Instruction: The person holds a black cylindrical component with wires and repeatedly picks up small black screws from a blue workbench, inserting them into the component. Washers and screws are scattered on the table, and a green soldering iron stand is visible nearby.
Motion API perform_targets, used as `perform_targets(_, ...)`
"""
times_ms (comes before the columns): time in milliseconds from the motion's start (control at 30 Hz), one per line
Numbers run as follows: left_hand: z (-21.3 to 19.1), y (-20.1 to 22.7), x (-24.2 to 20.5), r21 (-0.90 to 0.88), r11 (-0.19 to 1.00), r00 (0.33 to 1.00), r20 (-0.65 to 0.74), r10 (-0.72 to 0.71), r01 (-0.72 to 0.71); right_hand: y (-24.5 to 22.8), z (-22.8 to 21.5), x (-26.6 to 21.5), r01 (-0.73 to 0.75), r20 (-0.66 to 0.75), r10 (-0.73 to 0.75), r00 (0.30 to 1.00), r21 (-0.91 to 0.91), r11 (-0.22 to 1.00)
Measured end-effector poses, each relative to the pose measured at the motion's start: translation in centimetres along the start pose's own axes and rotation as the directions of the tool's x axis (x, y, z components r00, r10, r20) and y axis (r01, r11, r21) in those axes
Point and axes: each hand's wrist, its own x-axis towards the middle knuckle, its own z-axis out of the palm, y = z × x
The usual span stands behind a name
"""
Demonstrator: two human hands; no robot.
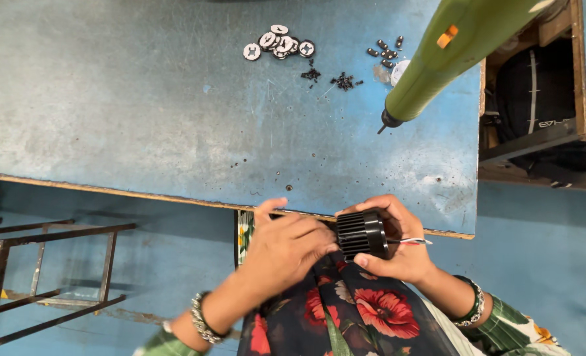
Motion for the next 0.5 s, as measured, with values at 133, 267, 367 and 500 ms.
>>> perform_targets(133, -2.5, -0.4, 1.3, 0.154, 0.979, 0.989, 0.070, 0.127, -0.136, 0.2, 0.2, 0.0, -0.027, 0.010, 0.027, 1.000, 0.003, 1.000)
perform_targets(267, -2.3, -0.5, 1.3, 0.119, 0.988, 0.993, 0.080, 0.089, -0.098, 0.4, 0.3, -0.2, -0.002, -0.019, 0.001, 1.000, -0.037, 0.999)
perform_targets(367, -0.5, -0.1, 0.3, -0.014, 1.000, 0.999, 0.033, -0.021, 0.022, 0.5, 0.5, -0.5, 0.023, -0.051, -0.026, 0.998, -0.050, 0.998)
perform_targets(500, 1.6, 0.6, -1.0, -0.261, 0.944, 0.979, 0.023, -0.202, 0.201, 0.8, 0.9, -0.3, 0.037, -0.061, -0.037, 0.997, 0.009, 0.999)
